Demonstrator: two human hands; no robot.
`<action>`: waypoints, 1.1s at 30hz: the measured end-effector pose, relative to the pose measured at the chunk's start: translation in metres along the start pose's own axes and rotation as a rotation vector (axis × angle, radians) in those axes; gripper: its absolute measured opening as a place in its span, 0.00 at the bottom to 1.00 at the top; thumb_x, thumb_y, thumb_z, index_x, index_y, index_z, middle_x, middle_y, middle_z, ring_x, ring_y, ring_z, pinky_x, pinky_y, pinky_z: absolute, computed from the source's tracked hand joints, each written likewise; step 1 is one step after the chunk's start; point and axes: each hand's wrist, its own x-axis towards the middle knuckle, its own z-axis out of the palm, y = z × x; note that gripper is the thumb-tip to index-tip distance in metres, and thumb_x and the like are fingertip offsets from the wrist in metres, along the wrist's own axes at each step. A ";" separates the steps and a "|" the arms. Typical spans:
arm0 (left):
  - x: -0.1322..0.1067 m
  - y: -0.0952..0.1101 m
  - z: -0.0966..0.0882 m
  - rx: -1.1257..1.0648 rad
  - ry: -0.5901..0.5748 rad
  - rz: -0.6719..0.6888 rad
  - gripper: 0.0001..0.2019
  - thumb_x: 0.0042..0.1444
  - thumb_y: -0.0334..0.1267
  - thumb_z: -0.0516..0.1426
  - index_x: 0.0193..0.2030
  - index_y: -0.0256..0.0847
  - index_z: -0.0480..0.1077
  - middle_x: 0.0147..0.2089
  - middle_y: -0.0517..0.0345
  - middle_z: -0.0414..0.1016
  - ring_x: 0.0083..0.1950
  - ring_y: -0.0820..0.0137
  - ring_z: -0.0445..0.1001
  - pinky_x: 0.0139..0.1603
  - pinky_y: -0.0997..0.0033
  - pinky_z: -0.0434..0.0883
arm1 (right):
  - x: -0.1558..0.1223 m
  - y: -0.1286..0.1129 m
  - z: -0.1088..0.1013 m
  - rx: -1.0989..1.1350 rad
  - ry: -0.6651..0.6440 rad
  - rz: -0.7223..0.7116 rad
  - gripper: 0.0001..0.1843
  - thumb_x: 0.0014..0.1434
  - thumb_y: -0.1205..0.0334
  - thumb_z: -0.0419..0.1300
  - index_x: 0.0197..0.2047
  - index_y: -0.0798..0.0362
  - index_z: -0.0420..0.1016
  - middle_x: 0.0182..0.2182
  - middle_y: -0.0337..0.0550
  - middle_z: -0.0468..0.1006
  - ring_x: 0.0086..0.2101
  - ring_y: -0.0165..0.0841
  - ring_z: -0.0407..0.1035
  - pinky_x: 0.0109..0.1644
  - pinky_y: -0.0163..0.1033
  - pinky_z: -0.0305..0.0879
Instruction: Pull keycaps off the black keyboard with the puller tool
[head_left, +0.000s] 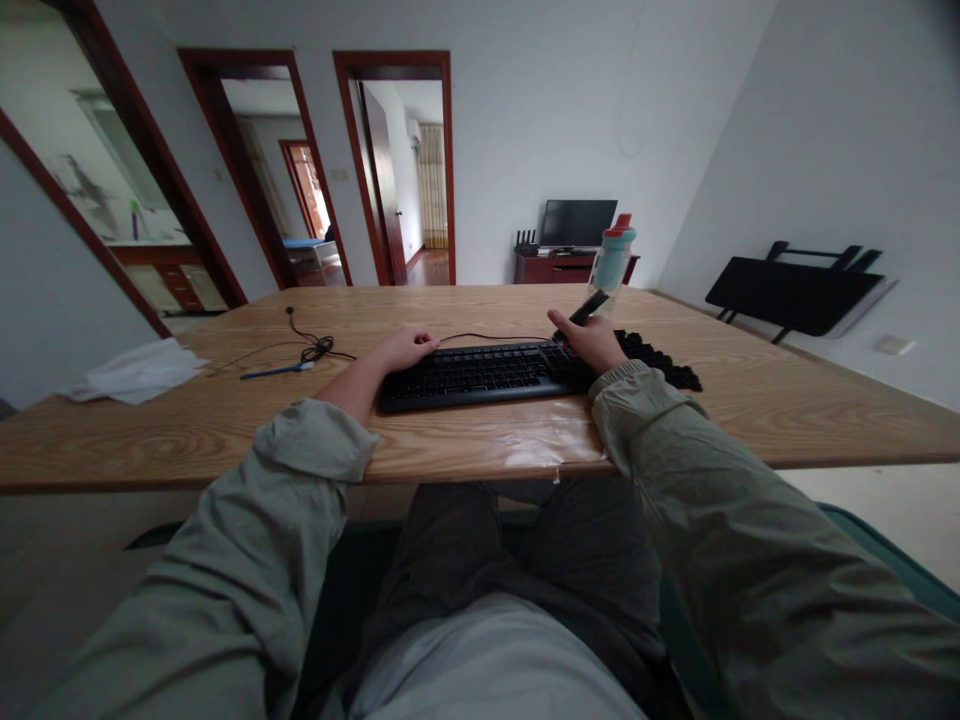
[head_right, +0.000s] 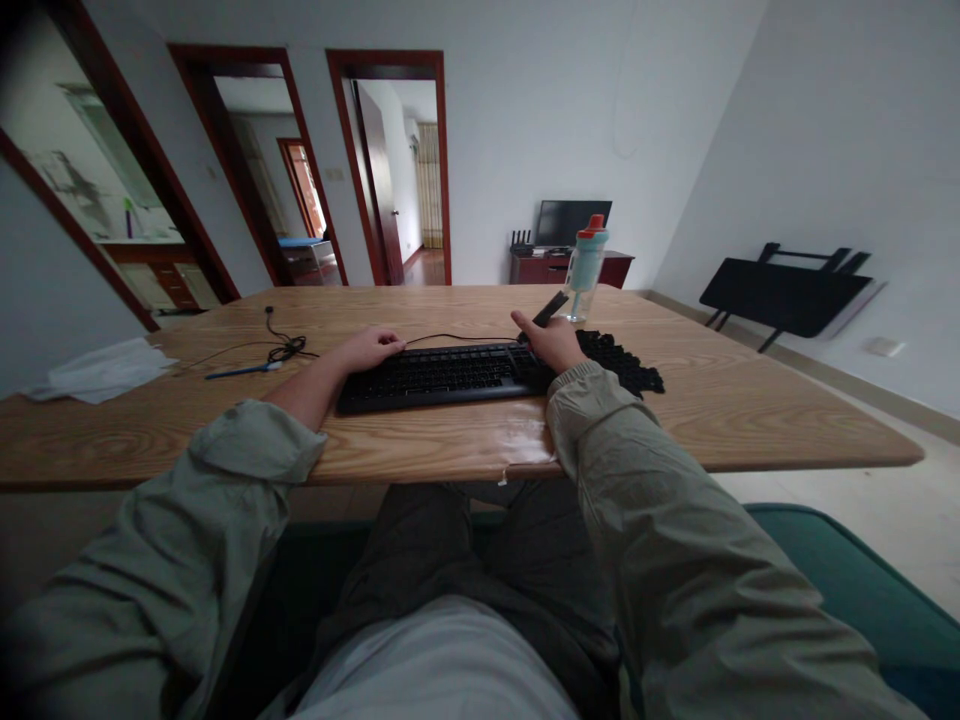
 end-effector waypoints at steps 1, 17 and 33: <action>0.000 0.001 0.000 -0.003 -0.002 -0.002 0.21 0.59 0.51 0.50 0.40 0.37 0.76 0.43 0.49 0.80 0.42 0.62 0.74 0.42 0.66 0.68 | 0.000 -0.001 0.001 0.004 0.001 0.003 0.31 0.53 0.32 0.61 0.20 0.53 0.70 0.18 0.46 0.73 0.23 0.34 0.69 0.29 0.36 0.63; 0.003 -0.005 0.002 0.013 0.010 0.034 0.21 0.59 0.53 0.51 0.40 0.38 0.77 0.43 0.48 0.80 0.41 0.62 0.74 0.43 0.66 0.67 | -0.008 -0.009 0.007 0.279 -0.210 -0.092 0.23 0.52 0.41 0.66 0.26 0.54 0.72 0.18 0.36 0.67 0.18 0.24 0.55 0.19 0.33 0.49; 0.002 0.000 0.001 -0.007 -0.010 -0.001 0.20 0.58 0.49 0.51 0.41 0.36 0.76 0.43 0.49 0.80 0.42 0.62 0.74 0.42 0.67 0.67 | -0.010 -0.014 0.008 0.307 -0.300 -0.073 0.22 0.56 0.52 0.66 0.51 0.54 0.77 0.29 0.38 0.74 0.20 0.23 0.60 0.20 0.31 0.56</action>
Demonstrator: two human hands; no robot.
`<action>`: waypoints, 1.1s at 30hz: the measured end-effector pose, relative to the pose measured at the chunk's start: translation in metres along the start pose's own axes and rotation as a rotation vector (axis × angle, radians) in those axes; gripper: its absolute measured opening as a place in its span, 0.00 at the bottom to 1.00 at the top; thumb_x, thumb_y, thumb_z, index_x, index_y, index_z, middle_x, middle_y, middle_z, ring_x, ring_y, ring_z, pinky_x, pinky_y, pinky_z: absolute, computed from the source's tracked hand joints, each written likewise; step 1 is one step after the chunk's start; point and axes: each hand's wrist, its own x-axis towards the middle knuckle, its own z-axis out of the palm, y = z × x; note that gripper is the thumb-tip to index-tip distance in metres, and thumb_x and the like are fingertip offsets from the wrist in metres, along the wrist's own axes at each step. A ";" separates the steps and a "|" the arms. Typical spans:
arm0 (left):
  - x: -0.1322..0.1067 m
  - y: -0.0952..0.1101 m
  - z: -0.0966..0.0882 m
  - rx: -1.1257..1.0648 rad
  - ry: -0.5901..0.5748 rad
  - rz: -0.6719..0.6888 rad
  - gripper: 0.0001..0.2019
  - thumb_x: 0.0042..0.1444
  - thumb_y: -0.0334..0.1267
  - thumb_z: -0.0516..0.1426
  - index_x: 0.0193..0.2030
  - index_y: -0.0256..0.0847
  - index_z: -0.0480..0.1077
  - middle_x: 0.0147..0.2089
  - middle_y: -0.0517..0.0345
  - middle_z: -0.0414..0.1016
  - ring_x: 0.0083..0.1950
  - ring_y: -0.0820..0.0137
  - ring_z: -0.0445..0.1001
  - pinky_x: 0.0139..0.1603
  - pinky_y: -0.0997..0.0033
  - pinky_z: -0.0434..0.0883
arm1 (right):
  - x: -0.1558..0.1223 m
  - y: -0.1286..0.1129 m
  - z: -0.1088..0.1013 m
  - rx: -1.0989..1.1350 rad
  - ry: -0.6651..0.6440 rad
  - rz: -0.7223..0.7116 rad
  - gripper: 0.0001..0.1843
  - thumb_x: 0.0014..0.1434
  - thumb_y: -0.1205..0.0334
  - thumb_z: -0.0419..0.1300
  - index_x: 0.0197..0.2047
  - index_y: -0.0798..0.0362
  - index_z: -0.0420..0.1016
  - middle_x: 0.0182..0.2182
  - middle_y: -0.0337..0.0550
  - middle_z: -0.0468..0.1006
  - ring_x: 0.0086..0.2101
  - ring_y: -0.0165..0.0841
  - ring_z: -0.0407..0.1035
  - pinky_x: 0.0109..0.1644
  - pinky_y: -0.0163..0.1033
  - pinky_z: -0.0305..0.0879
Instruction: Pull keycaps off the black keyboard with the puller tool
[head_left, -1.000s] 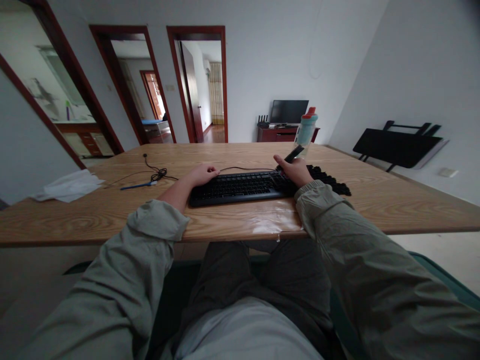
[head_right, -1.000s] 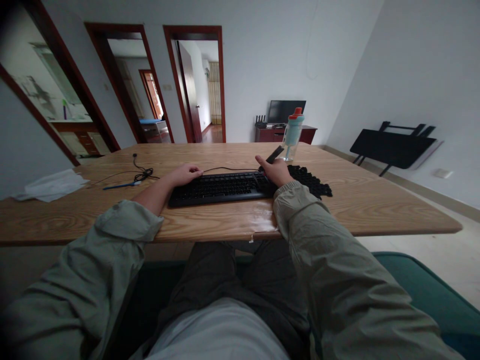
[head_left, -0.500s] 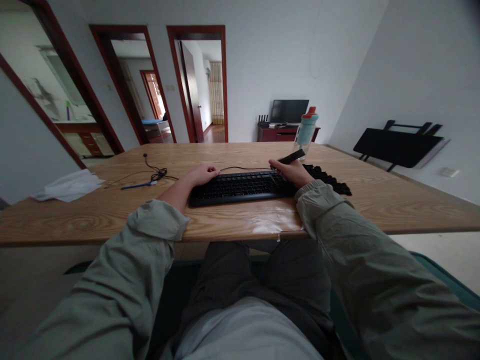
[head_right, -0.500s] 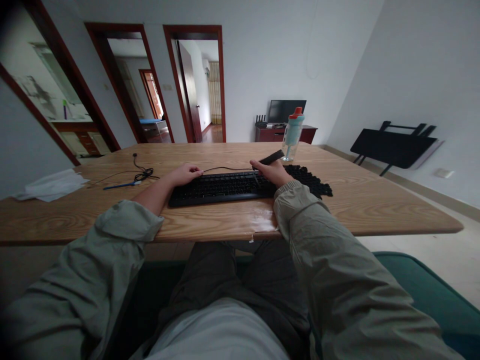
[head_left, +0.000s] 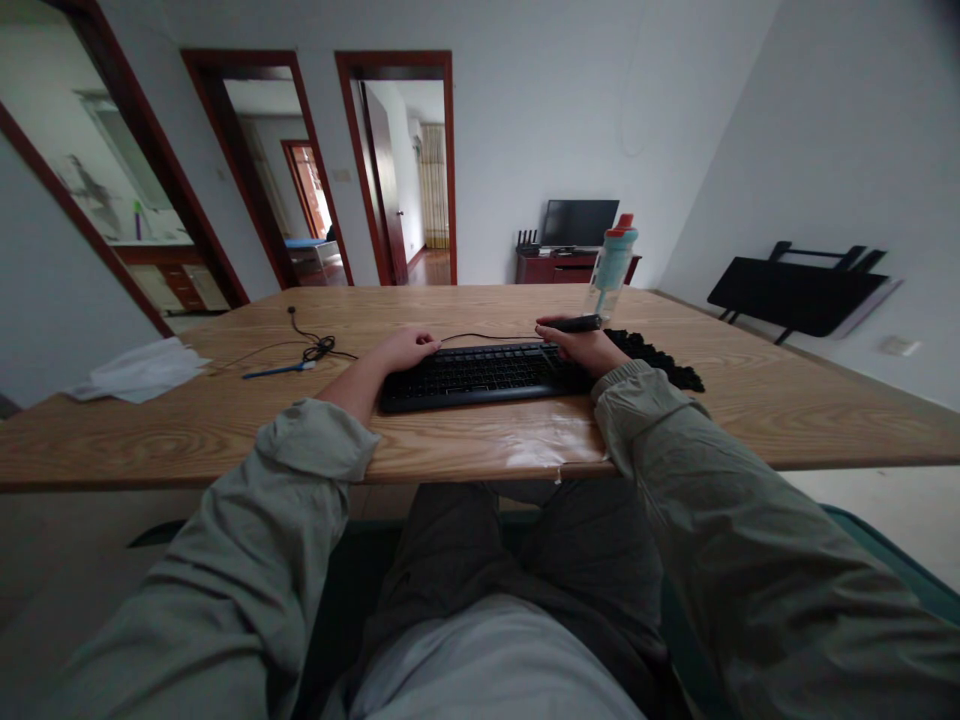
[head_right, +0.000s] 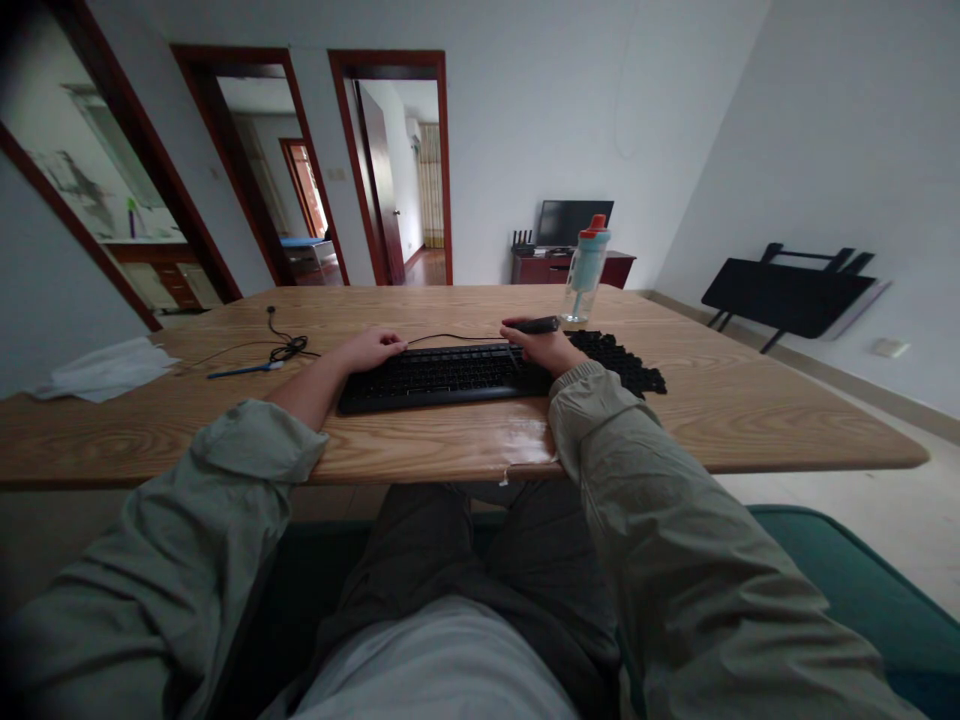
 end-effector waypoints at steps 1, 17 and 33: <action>0.000 0.000 0.000 0.000 0.002 0.000 0.20 0.58 0.49 0.51 0.41 0.36 0.76 0.43 0.49 0.80 0.42 0.62 0.74 0.42 0.66 0.67 | 0.000 0.000 0.000 0.006 -0.006 -0.003 0.23 0.55 0.52 0.66 0.51 0.54 0.77 0.28 0.38 0.73 0.20 0.23 0.60 0.20 0.32 0.56; 0.001 -0.003 0.000 0.012 -0.007 -0.007 0.20 0.59 0.49 0.52 0.43 0.37 0.77 0.44 0.49 0.80 0.43 0.62 0.75 0.43 0.67 0.68 | 0.002 0.006 -0.010 -0.110 -0.007 0.041 0.14 0.53 0.54 0.68 0.36 0.54 0.73 0.20 0.34 0.67 0.19 0.25 0.59 0.19 0.31 0.54; 0.003 -0.007 0.002 0.020 -0.004 -0.001 0.19 0.58 0.50 0.52 0.42 0.38 0.77 0.44 0.50 0.80 0.42 0.63 0.75 0.43 0.68 0.67 | 0.003 0.008 -0.014 -0.026 0.061 0.050 0.12 0.50 0.56 0.68 0.33 0.56 0.75 0.20 0.37 0.69 0.19 0.26 0.58 0.20 0.33 0.55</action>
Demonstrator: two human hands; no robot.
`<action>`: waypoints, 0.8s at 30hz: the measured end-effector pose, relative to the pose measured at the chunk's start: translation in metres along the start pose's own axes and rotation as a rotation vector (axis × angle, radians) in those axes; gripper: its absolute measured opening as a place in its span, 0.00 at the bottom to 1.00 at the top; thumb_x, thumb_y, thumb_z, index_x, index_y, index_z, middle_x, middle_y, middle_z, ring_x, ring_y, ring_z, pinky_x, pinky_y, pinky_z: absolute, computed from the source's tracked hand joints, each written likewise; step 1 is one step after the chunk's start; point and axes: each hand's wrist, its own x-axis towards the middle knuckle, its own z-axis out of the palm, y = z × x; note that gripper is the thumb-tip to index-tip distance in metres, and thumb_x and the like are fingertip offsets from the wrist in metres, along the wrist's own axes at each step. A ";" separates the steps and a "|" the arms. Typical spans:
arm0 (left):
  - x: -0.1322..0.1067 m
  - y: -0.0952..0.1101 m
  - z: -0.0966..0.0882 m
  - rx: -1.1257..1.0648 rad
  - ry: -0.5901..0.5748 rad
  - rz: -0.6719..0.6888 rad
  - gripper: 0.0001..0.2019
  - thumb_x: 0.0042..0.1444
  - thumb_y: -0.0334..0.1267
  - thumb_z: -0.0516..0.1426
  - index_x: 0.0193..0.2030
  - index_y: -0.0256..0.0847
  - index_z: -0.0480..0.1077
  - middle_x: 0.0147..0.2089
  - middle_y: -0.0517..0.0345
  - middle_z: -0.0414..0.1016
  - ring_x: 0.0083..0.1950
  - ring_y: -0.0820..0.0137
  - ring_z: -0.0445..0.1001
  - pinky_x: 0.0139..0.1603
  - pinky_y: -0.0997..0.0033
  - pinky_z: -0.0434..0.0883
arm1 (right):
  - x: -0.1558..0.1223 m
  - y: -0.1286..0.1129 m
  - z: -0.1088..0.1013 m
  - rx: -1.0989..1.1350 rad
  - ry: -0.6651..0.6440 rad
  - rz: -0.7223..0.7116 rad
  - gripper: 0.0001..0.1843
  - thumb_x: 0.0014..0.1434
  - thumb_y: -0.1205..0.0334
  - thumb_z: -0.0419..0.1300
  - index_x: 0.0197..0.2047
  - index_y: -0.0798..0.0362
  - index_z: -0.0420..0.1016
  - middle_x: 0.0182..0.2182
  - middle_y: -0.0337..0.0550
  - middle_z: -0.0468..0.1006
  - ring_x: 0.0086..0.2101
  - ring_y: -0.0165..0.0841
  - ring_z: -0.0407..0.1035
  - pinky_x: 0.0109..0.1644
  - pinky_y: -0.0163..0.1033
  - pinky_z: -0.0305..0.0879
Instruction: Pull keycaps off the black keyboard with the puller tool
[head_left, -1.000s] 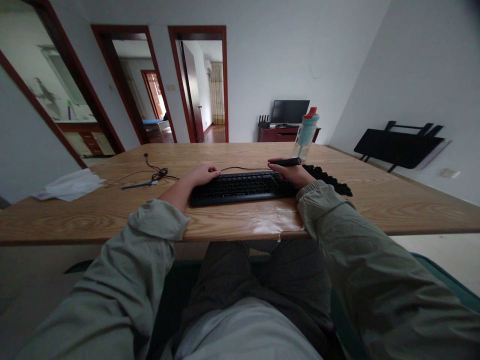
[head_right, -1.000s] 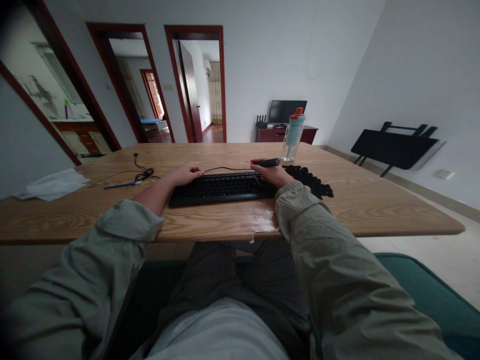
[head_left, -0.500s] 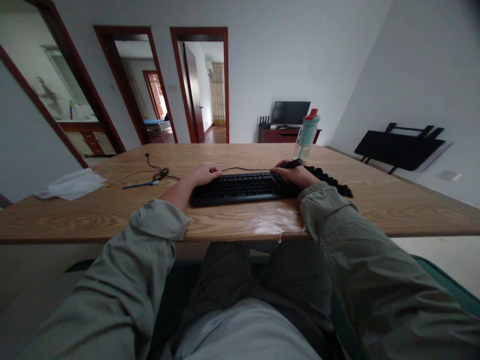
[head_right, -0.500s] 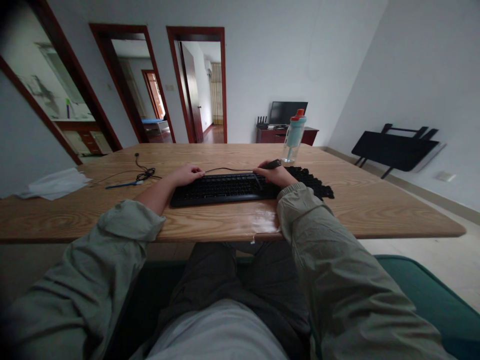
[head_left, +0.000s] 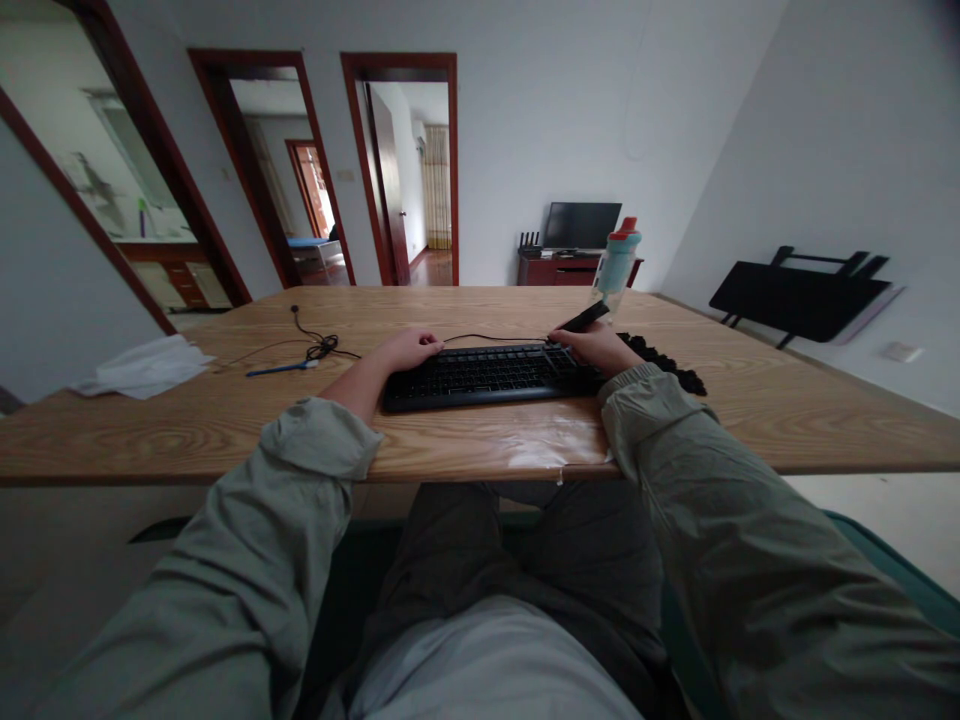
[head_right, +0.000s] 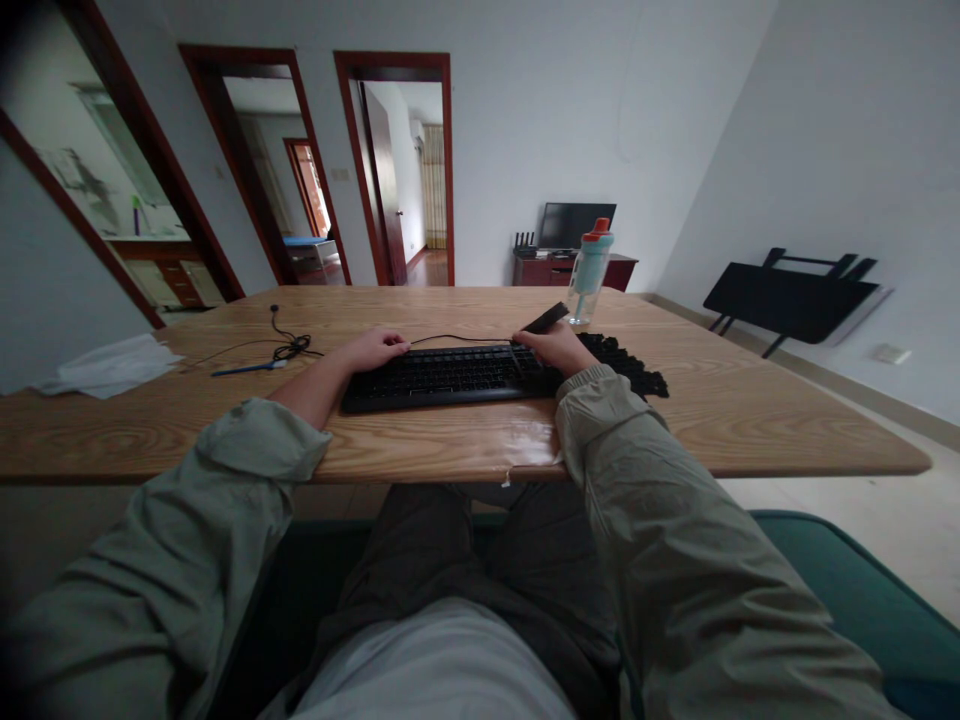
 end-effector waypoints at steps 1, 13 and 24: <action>0.000 0.000 0.000 -0.002 0.001 0.000 0.19 0.58 0.50 0.52 0.42 0.38 0.77 0.44 0.50 0.80 0.42 0.63 0.75 0.43 0.68 0.67 | 0.000 0.000 0.000 -0.005 0.010 -0.002 0.13 0.50 0.55 0.68 0.32 0.56 0.75 0.20 0.37 0.68 0.20 0.26 0.58 0.20 0.34 0.56; 0.000 -0.001 0.000 -0.001 -0.009 0.009 0.19 0.58 0.49 0.52 0.44 0.37 0.77 0.46 0.48 0.80 0.43 0.63 0.75 0.44 0.68 0.68 | 0.000 -0.006 -0.002 -0.076 -0.005 -0.004 0.12 0.50 0.56 0.69 0.31 0.53 0.73 0.19 0.39 0.68 0.26 0.34 0.66 0.30 0.39 0.67; -0.001 -0.002 0.001 0.005 0.009 0.026 0.19 0.58 0.49 0.53 0.42 0.37 0.76 0.45 0.49 0.80 0.43 0.63 0.75 0.44 0.66 0.69 | -0.001 -0.011 -0.005 -0.156 0.004 -0.048 0.08 0.51 0.61 0.69 0.33 0.54 0.76 0.32 0.46 0.80 0.36 0.37 0.73 0.44 0.43 0.73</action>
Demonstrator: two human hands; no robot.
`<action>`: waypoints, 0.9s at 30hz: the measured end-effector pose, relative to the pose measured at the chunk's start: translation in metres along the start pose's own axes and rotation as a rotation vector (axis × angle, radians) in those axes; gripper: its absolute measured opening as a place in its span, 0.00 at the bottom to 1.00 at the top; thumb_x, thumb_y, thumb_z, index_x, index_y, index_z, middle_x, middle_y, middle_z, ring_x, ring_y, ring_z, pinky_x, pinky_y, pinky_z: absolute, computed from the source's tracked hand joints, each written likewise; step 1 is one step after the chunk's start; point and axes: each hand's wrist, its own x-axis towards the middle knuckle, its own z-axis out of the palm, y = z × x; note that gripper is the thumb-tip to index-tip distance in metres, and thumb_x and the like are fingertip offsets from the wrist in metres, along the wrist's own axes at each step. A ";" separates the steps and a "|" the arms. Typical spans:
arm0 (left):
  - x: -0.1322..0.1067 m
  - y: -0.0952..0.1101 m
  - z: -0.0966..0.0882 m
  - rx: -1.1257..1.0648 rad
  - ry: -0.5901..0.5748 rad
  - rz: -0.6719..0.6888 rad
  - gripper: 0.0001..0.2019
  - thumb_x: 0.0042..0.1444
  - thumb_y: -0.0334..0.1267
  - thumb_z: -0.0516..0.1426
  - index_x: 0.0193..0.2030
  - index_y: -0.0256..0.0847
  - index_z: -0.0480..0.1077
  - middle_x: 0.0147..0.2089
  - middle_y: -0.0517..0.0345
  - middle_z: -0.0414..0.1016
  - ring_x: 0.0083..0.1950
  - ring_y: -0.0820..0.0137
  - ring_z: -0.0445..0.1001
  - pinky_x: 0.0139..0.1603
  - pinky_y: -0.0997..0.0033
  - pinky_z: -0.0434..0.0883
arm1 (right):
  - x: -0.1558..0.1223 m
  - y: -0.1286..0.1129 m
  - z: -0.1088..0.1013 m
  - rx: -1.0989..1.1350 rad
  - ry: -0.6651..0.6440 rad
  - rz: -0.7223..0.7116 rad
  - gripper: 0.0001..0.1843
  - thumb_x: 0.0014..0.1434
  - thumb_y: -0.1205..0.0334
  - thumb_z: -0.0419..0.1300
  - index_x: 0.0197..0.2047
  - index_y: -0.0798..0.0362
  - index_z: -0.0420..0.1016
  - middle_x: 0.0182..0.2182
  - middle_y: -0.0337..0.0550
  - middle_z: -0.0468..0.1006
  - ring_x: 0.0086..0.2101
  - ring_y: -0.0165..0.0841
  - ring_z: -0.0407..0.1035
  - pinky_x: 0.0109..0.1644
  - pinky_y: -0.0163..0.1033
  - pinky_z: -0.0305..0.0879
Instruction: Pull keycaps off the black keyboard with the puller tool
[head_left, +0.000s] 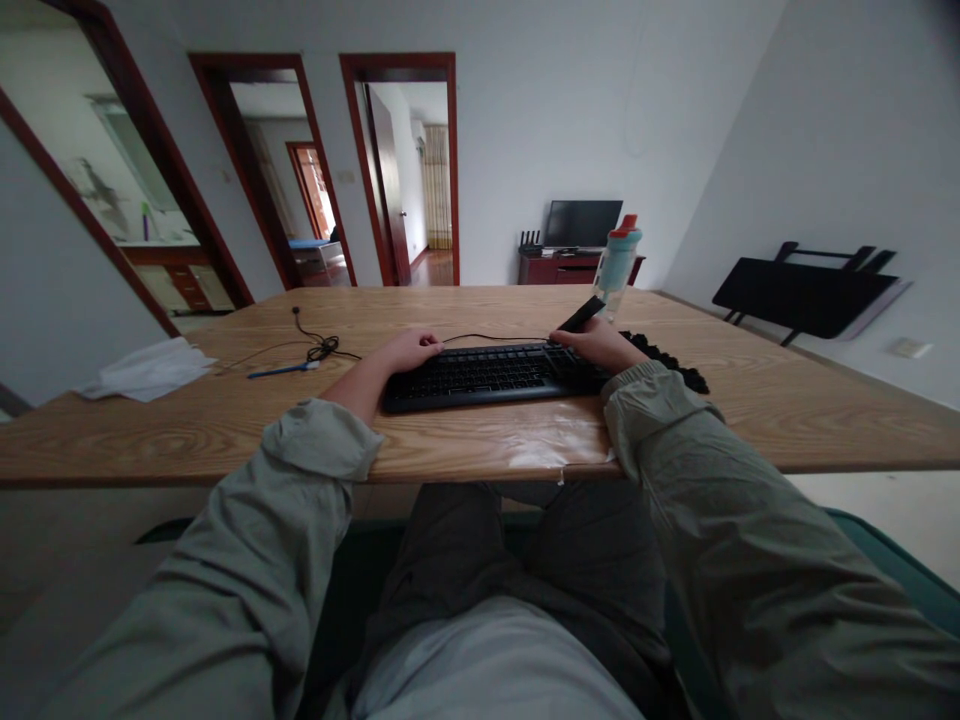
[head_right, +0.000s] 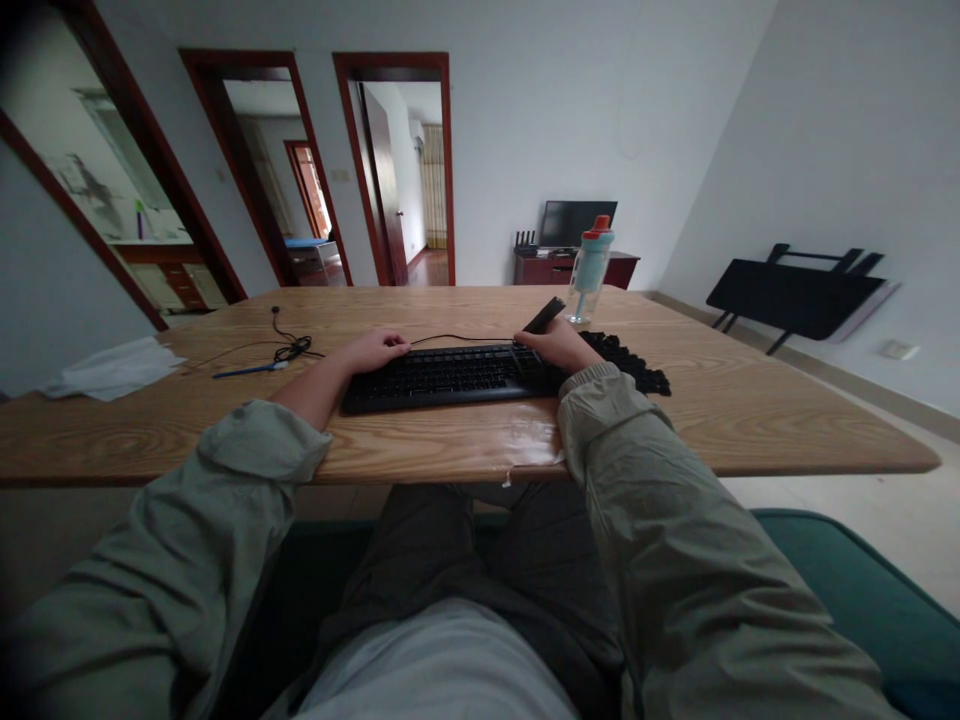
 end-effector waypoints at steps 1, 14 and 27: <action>0.000 0.000 0.000 -0.003 -0.002 0.003 0.18 0.58 0.49 0.53 0.42 0.38 0.76 0.44 0.49 0.80 0.43 0.63 0.75 0.44 0.66 0.69 | 0.000 0.000 0.001 0.005 -0.003 -0.010 0.08 0.51 0.62 0.69 0.33 0.54 0.76 0.33 0.47 0.80 0.37 0.38 0.74 0.45 0.44 0.73; -0.001 0.002 -0.001 -0.015 -0.015 -0.003 0.19 0.58 0.50 0.53 0.43 0.38 0.77 0.45 0.49 0.80 0.42 0.63 0.75 0.43 0.67 0.69 | -0.014 -0.002 0.002 -0.189 -0.103 -0.226 0.10 0.54 0.54 0.67 0.35 0.52 0.77 0.35 0.48 0.80 0.37 0.39 0.71 0.47 0.47 0.72; -0.002 0.007 -0.003 -0.016 -0.025 -0.034 0.19 0.58 0.49 0.53 0.43 0.37 0.77 0.46 0.48 0.80 0.43 0.63 0.75 0.44 0.68 0.68 | -0.017 0.004 -0.008 -0.141 -0.071 -0.286 0.05 0.54 0.60 0.67 0.32 0.51 0.77 0.33 0.46 0.77 0.36 0.38 0.70 0.46 0.46 0.70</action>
